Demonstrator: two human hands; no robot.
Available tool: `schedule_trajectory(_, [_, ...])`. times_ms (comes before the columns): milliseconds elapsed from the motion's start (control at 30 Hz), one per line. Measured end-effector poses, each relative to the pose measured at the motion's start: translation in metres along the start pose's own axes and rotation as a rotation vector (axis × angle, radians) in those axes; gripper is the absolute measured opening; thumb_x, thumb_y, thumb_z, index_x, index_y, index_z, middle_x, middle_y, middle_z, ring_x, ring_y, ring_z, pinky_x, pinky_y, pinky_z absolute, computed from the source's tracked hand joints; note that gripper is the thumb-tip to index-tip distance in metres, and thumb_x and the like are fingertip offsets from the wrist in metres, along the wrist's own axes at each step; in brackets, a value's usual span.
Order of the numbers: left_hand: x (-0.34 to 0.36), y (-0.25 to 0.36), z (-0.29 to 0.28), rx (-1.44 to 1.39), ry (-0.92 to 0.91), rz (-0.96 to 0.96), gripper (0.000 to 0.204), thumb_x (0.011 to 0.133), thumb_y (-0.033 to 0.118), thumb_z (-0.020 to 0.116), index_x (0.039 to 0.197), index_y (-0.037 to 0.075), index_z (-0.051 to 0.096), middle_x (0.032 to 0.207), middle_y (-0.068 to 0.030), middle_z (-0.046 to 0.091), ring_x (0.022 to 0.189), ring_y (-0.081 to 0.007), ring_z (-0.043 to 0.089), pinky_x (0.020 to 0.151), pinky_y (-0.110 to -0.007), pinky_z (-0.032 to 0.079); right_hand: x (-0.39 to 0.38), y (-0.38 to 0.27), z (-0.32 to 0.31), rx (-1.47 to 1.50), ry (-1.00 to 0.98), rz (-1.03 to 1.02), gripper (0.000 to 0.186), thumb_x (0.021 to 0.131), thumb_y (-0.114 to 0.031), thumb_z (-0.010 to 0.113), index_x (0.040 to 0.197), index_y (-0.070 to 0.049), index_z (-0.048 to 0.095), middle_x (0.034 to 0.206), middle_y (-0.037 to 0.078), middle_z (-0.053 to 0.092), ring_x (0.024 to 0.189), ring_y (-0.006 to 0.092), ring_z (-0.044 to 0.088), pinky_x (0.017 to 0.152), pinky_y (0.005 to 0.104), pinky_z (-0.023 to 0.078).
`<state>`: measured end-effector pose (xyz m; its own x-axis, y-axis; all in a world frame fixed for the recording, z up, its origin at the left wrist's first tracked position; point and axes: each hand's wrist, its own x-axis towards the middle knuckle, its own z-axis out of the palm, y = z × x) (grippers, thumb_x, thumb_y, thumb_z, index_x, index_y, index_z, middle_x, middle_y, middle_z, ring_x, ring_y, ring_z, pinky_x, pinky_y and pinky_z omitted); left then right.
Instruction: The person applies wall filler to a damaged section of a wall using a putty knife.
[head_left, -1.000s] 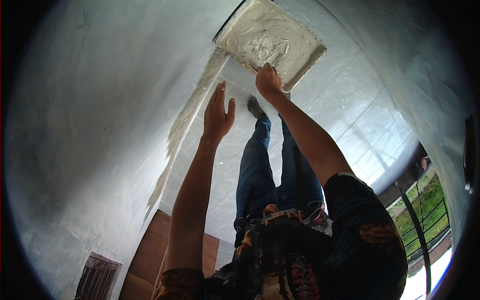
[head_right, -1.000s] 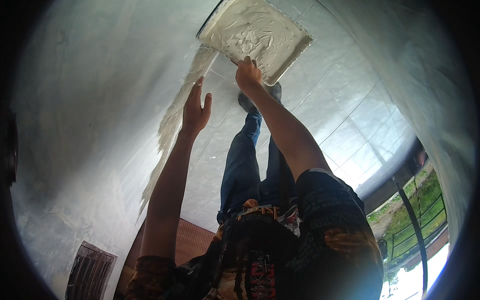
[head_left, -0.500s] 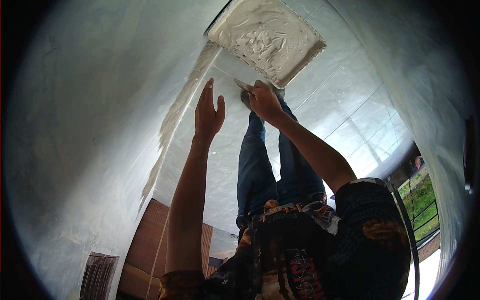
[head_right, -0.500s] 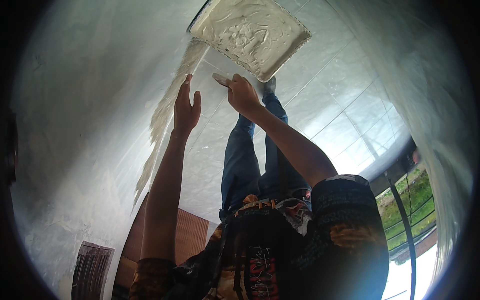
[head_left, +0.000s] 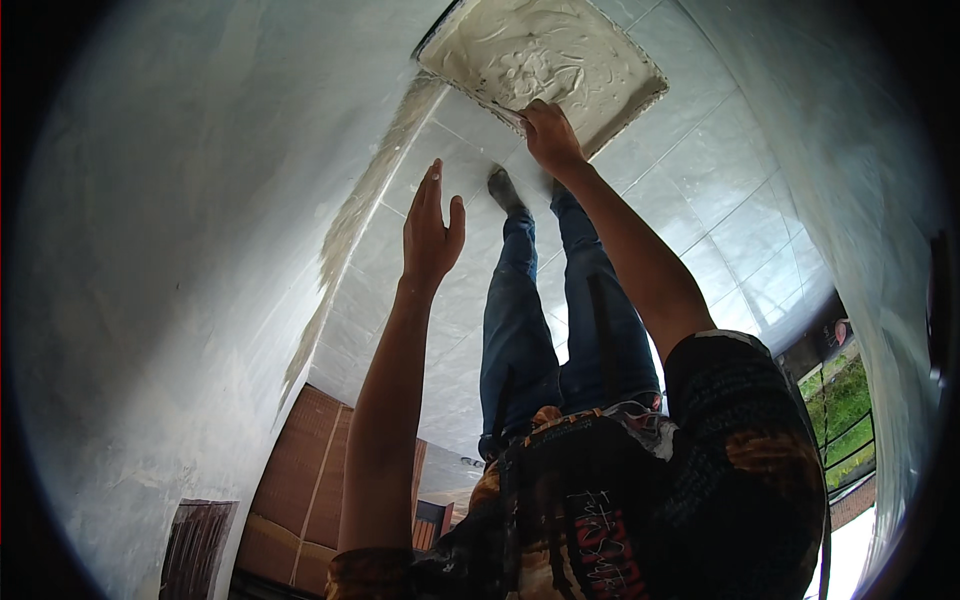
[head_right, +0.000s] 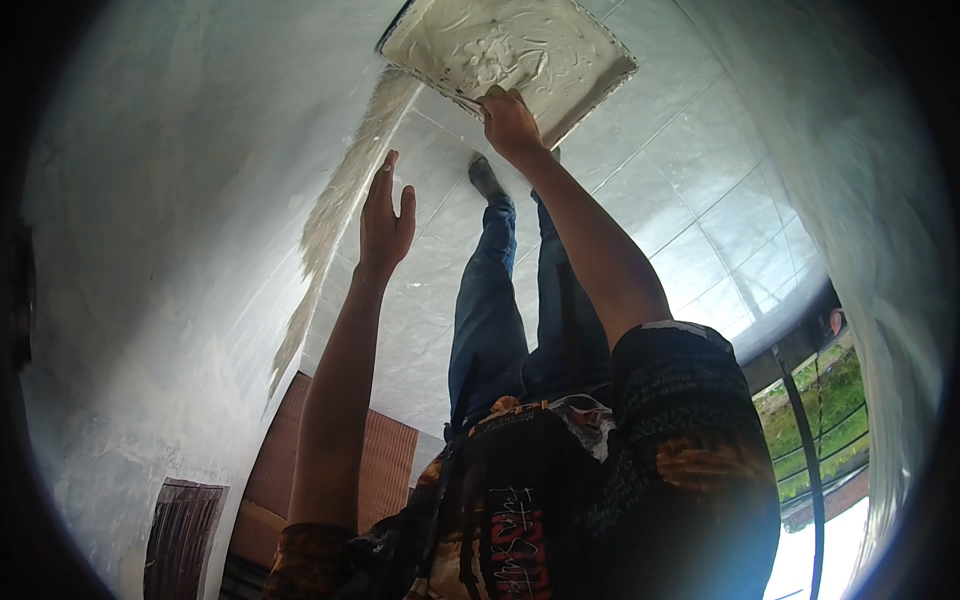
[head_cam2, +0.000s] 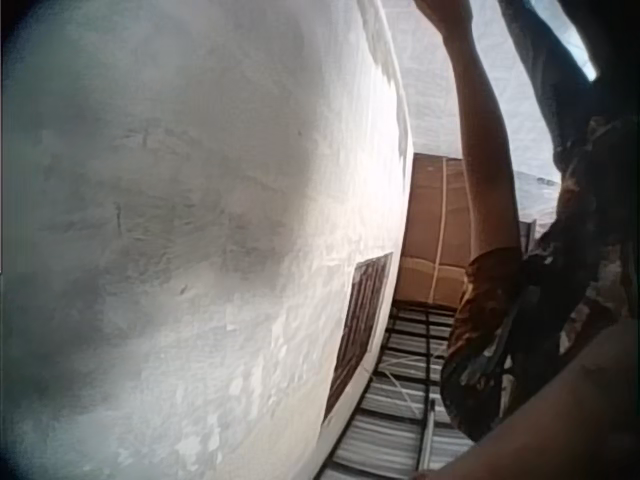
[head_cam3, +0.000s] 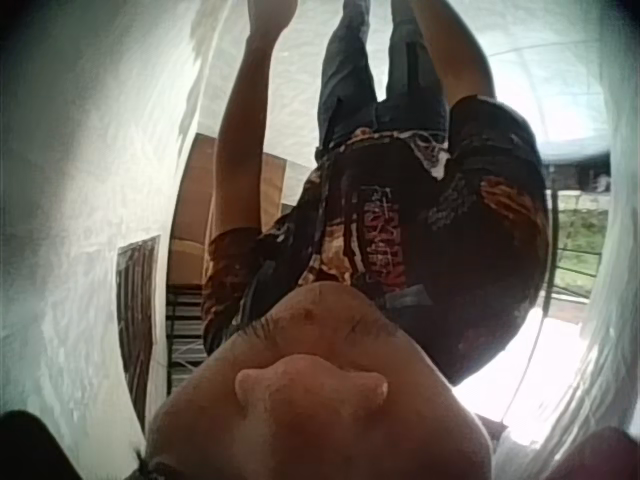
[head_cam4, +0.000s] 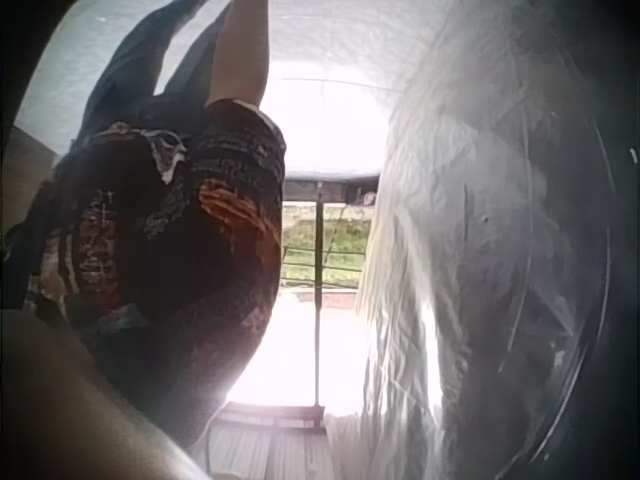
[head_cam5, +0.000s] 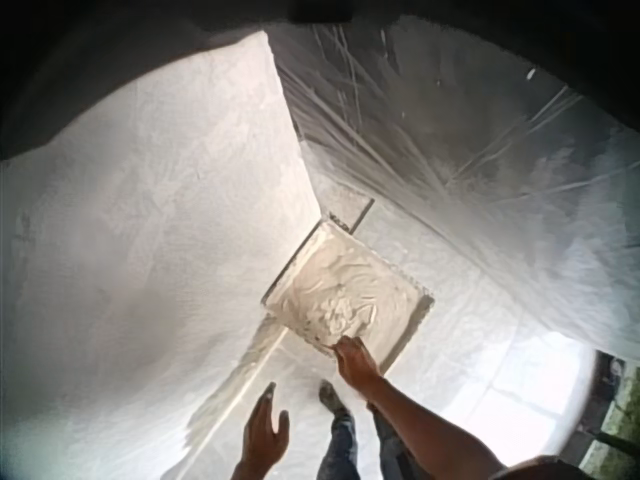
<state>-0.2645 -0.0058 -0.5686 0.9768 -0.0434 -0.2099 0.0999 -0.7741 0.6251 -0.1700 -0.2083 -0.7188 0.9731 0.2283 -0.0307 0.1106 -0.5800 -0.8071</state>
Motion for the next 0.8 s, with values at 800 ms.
schedule_trajectory(800, [0.005,-0.007,0.008,-0.034,0.046,-0.047,0.054,0.098,0.015,0.054,0.146,-0.006,0.04,0.143,-0.0288,0.05,0.131,-0.0423,0.051,0.107,-0.046,0.044,0.072,0.001,-0.038,-0.082,-0.252,0.232,0.024,0.09,-0.012,0.055,0.105,0.006,0.057,0.099,0.034,0.066,0.099,0.0491,0.064,0.087,0.0545,0.052])
